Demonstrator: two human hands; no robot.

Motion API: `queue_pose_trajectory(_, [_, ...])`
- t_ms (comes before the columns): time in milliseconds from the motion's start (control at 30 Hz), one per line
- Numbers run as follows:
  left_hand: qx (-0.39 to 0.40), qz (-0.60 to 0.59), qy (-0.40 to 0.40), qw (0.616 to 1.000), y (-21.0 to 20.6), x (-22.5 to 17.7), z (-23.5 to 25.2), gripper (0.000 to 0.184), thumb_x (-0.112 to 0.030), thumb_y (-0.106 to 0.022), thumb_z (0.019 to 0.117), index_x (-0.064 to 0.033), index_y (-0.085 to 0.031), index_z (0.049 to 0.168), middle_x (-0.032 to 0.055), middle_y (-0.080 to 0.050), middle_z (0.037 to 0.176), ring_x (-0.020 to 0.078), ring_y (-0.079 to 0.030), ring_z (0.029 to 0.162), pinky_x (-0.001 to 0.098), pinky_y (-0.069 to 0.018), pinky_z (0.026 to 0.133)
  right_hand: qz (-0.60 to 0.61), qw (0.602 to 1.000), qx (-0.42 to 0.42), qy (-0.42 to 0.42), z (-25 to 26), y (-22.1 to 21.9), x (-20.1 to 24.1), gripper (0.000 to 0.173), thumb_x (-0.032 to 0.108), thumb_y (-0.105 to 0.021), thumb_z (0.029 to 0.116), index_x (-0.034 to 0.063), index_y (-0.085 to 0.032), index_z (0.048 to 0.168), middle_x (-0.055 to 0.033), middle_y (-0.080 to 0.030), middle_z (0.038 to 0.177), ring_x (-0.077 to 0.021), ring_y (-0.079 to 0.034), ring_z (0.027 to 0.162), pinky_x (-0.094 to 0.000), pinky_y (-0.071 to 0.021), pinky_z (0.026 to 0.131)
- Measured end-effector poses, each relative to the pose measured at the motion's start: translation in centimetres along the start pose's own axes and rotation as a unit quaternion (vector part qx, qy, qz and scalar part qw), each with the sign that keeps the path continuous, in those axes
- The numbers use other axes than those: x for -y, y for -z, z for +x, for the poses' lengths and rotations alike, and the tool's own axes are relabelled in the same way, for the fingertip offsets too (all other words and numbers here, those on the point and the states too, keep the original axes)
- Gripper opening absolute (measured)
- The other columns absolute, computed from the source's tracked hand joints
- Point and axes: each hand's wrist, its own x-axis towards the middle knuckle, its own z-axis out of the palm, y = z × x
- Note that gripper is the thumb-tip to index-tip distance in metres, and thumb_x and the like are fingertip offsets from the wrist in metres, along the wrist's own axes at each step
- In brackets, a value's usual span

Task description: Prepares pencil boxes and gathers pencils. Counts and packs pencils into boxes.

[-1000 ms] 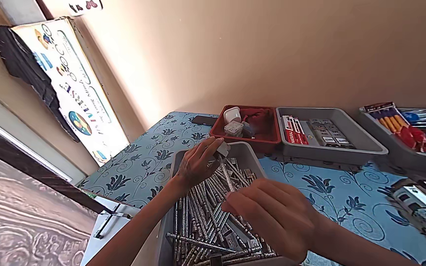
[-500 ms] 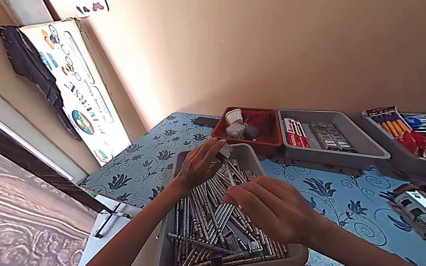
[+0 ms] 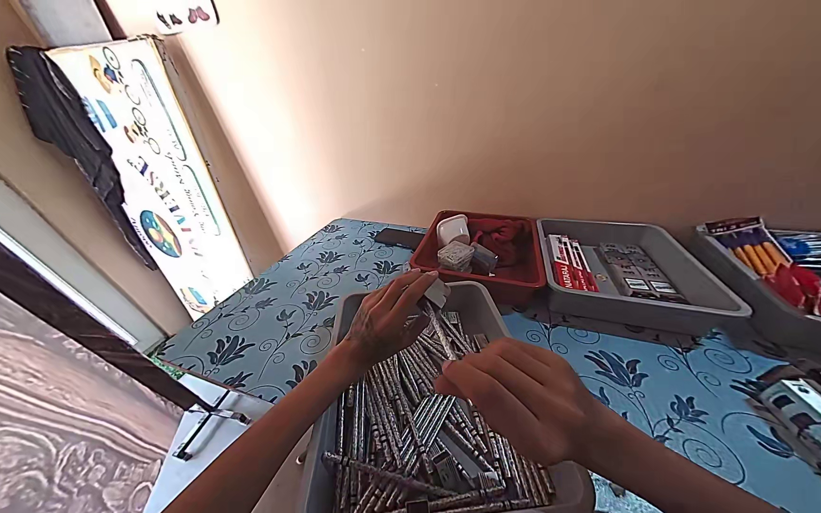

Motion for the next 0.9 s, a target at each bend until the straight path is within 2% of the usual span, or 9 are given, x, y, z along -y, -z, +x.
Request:
queue_pose_trajectory(167, [0.002,-0.004,-0.005,1.0,0.1,-0.2,0.1,0.04,-0.015,-0.068,0.0918,0.0068,-0.063,0.125,0.0249,-0.069,0.119,0.0292,-0.071,0.108,0.035,-0.0575,0.09,0.017,1.0,-0.012,0.014,0.2,0.5,0.6,0.01,0.013,-0.058,0.1041,0.0028,-0.06,0.103,-0.0081,-0.061,0.077,-0.0195,-0.055,0.065,-0.0273,-0.0478,0.065])
queue_pose_trajectory(400, [-0.001,-0.002,-0.021,1.0,0.3,-0.4,0.4,0.037,-0.014,-0.065,0.0918,0.0058,-0.065,0.123,0.0236,-0.071,0.117,0.0292,-0.071,0.109,0.0345,-0.0564,0.092,-0.034,0.997,0.047,-0.041,-0.5,-1.3,-0.9,0.02,0.016,-0.055,0.1063,0.0019,-0.067,0.101,-0.0098,-0.067,0.077,-0.0205,-0.064,0.07,-0.0265,-0.0502,0.064])
queue_pose_trajectory(467, [0.008,-0.002,-0.027,1.0,0.3,-0.5,0.5,0.036,-0.016,-0.064,0.0927,0.0056,-0.065,0.122,0.023,-0.071,0.116,0.0292,-0.071,0.11,0.0345,-0.0562,0.092,-0.045,0.989,0.107,-0.093,-0.5,-1.7,-0.9,0.029,0.024,-0.05,0.1076,0.0024,-0.069,0.108,-0.0109,-0.069,0.086,-0.0226,-0.067,0.075,-0.0282,-0.0527,0.064])
queue_pose_trajectory(533, [0.015,0.001,-0.037,0.999,0.4,-0.5,0.4,0.035,-0.018,-0.062,0.0949,0.0049,-0.066,0.121,0.0223,-0.072,0.116,0.0286,-0.071,0.111,0.0335,-0.0556,0.094,-0.028,0.979,0.15,-0.138,-0.8,-2.1,-1.2,0.037,0.029,-0.047,0.1072,0.0028,-0.068,0.12,-0.0126,-0.068,0.095,-0.0251,-0.068,0.079,-0.0305,-0.0554,0.065])
queue_pose_trajectory(567, [0.02,-0.001,-0.044,0.999,0.3,-0.4,0.4,0.035,-0.019,-0.06,0.0962,0.005,-0.066,0.121,0.0227,-0.072,0.116,0.0288,-0.07,0.112,0.0335,-0.0549,0.095,-0.023,0.98,0.14,-0.139,-1.0,-2.3,-1.4,0.036,0.028,-0.047,0.107,0.0033,-0.067,0.123,-0.0129,-0.068,0.097,-0.0251,-0.068,0.078,-0.0309,-0.0555,0.063])
queue_pose_trajectory(633, [0.021,-0.001,-0.052,0.998,0.3,-0.1,0.4,0.034,-0.018,-0.058,0.0976,0.0044,-0.065,0.122,0.0225,-0.071,0.116,0.0283,-0.07,0.112,0.0322,-0.0544,0.096,-0.023,0.991,0.078,-0.105,-1.2,-2.2,-1.8,0.029,0.023,-0.049,0.1078,0.0041,-0.067,0.122,-0.0116,-0.068,0.093,-0.022,-0.066,0.075,-0.0285,-0.0529,0.062])
queue_pose_trajectory(733, [0.022,-0.01,-0.026,0.999,0.3,0.0,0.5,0.037,-0.02,-0.061,0.097,0.0037,-0.062,0.126,0.023,-0.07,0.12,0.0273,-0.07,0.112,0.0334,-0.0556,0.092,-0.02,0.998,-0.021,-0.061,-1.2,-1.6,-2.5,0.021,0.019,-0.049,0.1072,0.0057,-0.065,0.109,-0.009,-0.068,0.086,-0.0171,-0.064,0.074,-0.0239,-0.0507,0.066])
queue_pose_trajectory(833, [0.002,-0.039,0.01,0.999,0.7,0.0,1.5,0.048,-0.018,-0.07,0.092,0.0059,-0.058,0.132,0.0231,-0.068,0.121,0.0257,-0.07,0.105,0.0345,-0.0576,0.086,0.006,0.991,-0.066,-0.115,-1.4,-1.4,-3.7,0.016,0.013,-0.05,0.1023,0.0034,-0.062,0.103,-0.0098,-0.069,0.088,-0.0134,-0.066,0.076,-0.0221,-0.0541,0.066])
queue_pose_trajectory(900, [-0.018,-0.052,0.027,0.998,1.7,-0.3,3.3,0.054,-0.017,-0.075,0.0905,0.0078,-0.055,0.134,0.0226,-0.068,0.118,0.0237,-0.07,0.103,0.0337,-0.0577,0.087,0.026,0.98,-0.026,-0.196,-1.5,-1.4,-4.5,0.023,0.012,-0.054,0.0961,-0.0007,-0.062,0.114,-0.0131,-0.07,0.099,-0.0149,-0.067,0.077,-0.0257,-0.0559,0.065])
